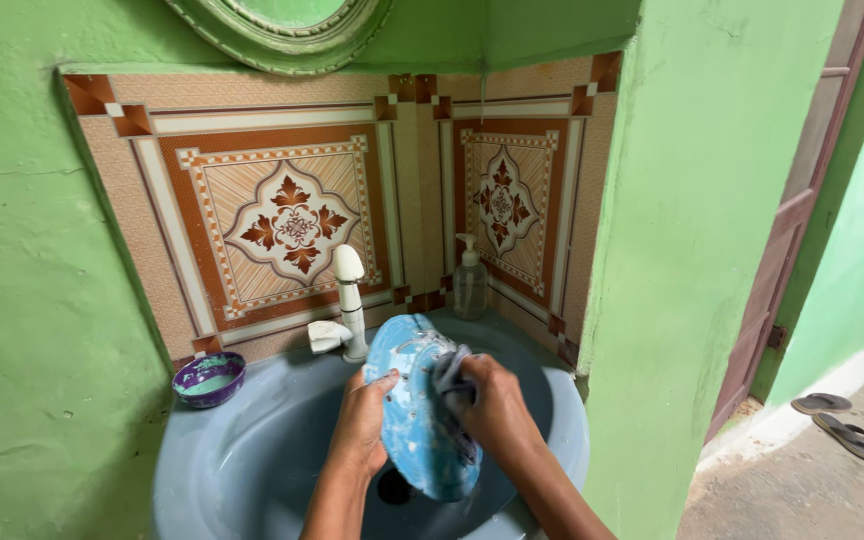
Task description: The person scrubs a blue plastic washing machine agitator with a purple cloth under running water in a sink. They repeatedly rub the surface and rinse the item, keeping it in the sink throughout the clip.
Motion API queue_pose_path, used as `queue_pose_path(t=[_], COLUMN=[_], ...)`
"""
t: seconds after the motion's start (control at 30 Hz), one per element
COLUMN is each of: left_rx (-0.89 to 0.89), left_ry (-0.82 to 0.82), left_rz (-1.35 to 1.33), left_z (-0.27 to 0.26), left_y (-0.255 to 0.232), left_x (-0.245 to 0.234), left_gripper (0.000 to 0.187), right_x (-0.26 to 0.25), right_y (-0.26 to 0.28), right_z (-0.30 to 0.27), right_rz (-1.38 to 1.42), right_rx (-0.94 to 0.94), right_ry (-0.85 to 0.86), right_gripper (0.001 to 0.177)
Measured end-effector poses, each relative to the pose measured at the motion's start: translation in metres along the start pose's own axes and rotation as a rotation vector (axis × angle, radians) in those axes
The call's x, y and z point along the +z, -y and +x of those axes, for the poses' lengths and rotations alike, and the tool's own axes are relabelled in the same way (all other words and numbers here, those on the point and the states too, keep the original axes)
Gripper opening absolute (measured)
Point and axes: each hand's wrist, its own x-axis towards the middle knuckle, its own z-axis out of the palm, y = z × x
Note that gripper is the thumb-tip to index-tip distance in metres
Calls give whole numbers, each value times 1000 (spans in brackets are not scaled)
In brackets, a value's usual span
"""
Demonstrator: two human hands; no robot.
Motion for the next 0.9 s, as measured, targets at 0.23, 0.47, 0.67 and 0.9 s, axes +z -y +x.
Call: queue_pose_path(t=[0.23, 0.47, 0.67, 0.9], left_rx=[5, 43, -13, 24], left_ry=[-14, -63, -104, -119], left_rz=[-43, 6, 21, 24], left_z=[-5, -2, 5, 11], left_y=[-2, 3, 12, 23], left_x=[2, -1, -4, -9], left_gripper=[41, 39, 36, 33], right_x=[0, 4, 6, 6], right_y=[-8, -21, -27, -27], right_z=[1, 4, 7, 6], right_rz=[25, -14, 26, 39], right_rx=[267, 212, 257, 68], right_ry=[-5, -39, -32, -23], right_gripper=[41, 46, 53, 39])
